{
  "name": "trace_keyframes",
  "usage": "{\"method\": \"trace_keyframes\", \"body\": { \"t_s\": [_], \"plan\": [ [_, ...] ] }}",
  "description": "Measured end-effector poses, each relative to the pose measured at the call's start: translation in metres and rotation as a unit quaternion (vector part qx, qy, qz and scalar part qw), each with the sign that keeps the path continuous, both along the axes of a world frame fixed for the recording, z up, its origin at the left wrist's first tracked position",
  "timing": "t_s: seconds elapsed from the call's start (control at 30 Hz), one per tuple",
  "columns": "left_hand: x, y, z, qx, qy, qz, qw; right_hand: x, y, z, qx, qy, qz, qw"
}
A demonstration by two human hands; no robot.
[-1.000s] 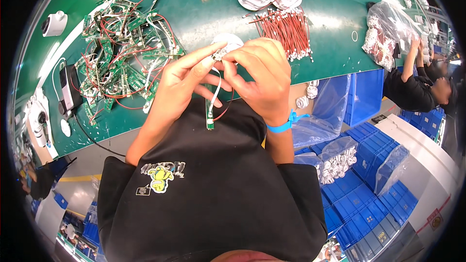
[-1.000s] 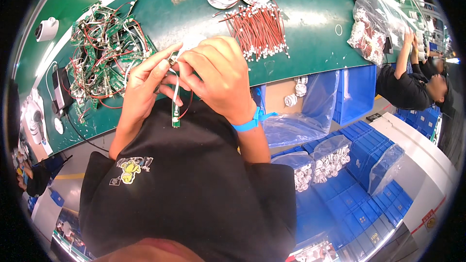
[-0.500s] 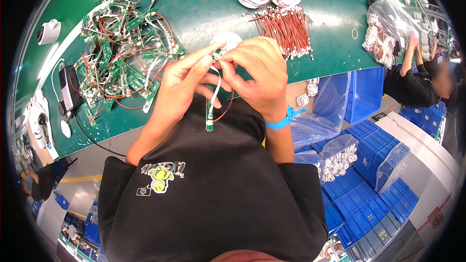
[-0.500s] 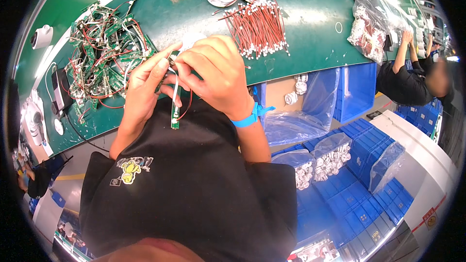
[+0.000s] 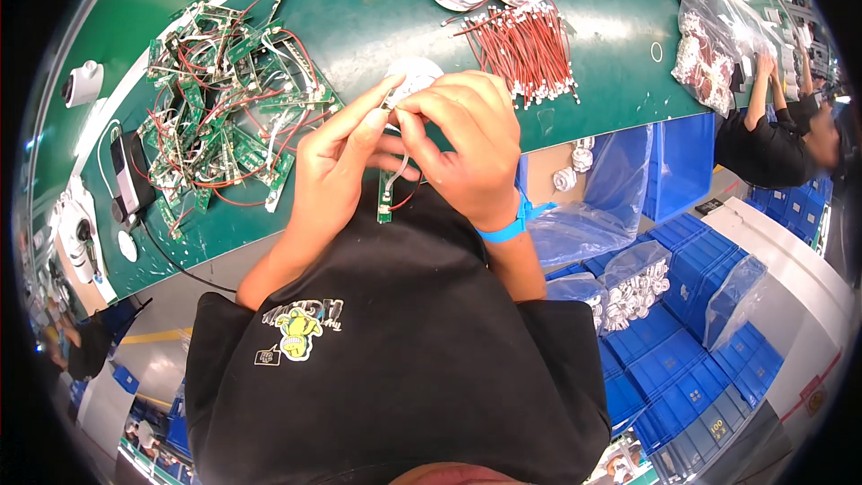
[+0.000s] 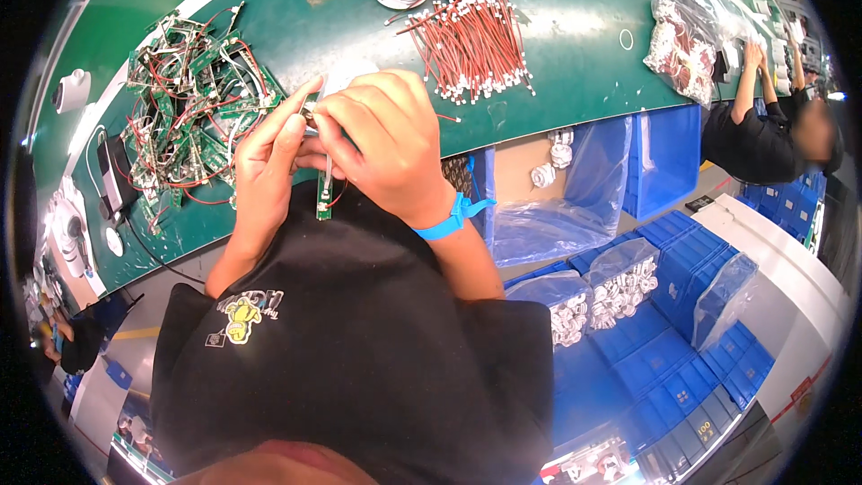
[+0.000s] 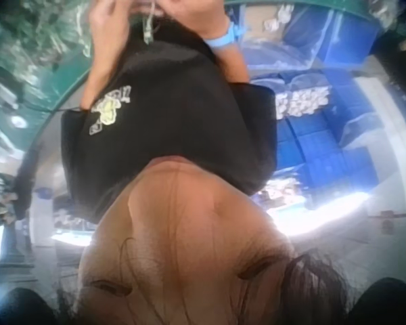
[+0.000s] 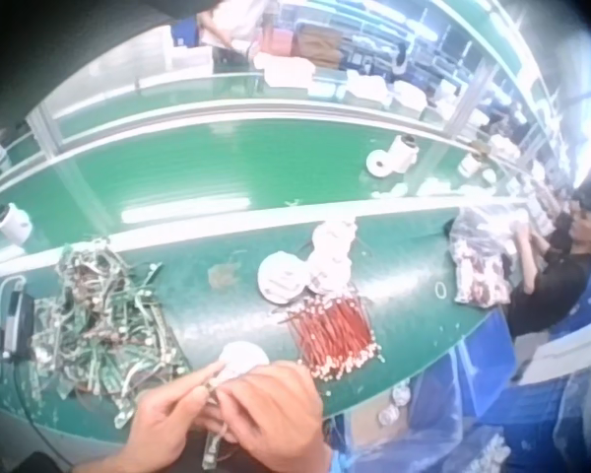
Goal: Assembling small electronic components into plastic housings on an assembly line.
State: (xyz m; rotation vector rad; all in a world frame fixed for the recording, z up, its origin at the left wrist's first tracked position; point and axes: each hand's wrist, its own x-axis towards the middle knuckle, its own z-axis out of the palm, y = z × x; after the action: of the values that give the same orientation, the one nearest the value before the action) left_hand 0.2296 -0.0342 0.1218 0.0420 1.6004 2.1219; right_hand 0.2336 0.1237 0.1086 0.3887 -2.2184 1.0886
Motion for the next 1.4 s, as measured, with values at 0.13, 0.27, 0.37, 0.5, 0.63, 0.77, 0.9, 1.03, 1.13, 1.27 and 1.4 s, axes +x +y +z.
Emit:
{"method": "trace_keyframes", "body": {
  "t_s": [0.13, 0.27, 0.37, 0.5, 0.63, 0.77, 0.9, 1.03, 1.13, 1.27, 1.4],
  "plan": [
    [0.000, -0.003, -0.002, -0.052, 0.021, -0.007, 0.998, 0.000, 0.002, -0.006, 0.012, 0.004, 0.010, 1.000],
    [-0.007, -0.002, -0.001, 0.031, -0.094, -0.053, 0.994, 0.005, 0.027, 0.008, -0.014, -0.102, 0.005, 0.995],
    [-0.014, -0.005, -0.005, 0.100, -0.135, -0.038, 0.985, 0.028, 0.058, -0.004, 0.020, -0.202, -0.113, 0.973],
    [-0.020, -0.018, -0.022, 0.235, -0.254, -0.017, 0.938, 0.070, 0.059, -0.036, -0.146, -0.364, -0.142, 0.909],
    [-0.026, -0.015, -0.022, 0.268, -0.262, -0.014, 0.927, 0.051, 0.041, -0.043, -0.498, -0.185, -0.156, 0.833],
    [-0.019, -0.011, -0.015, 0.171, -0.213, -0.004, 0.962, 0.040, 0.032, -0.039, -0.556, -0.132, -0.090, 0.816],
    [-0.019, -0.006, -0.009, 0.136, -0.163, -0.018, 0.977, 0.030, 0.018, -0.026, -0.608, -0.119, -0.039, 0.784],
    [-0.015, 0.002, 0.000, 0.113, -0.136, -0.020, 0.984, 0.026, 0.003, -0.029, -0.261, -0.105, -0.107, 0.954],
    [-0.011, 0.002, -0.005, 0.116, -0.132, -0.029, 0.984, 0.022, 0.001, -0.021, -0.125, -0.106, -0.042, 0.986],
    [-0.007, 0.003, -0.011, 0.117, -0.140, -0.054, 0.982, 0.019, -0.005, -0.016, -0.162, -0.130, -0.037, 0.978],
    [-0.007, 0.003, -0.012, 0.110, -0.134, -0.053, 0.983, 0.019, -0.005, -0.016, -0.176, -0.150, -0.026, 0.972]
  ]
}}
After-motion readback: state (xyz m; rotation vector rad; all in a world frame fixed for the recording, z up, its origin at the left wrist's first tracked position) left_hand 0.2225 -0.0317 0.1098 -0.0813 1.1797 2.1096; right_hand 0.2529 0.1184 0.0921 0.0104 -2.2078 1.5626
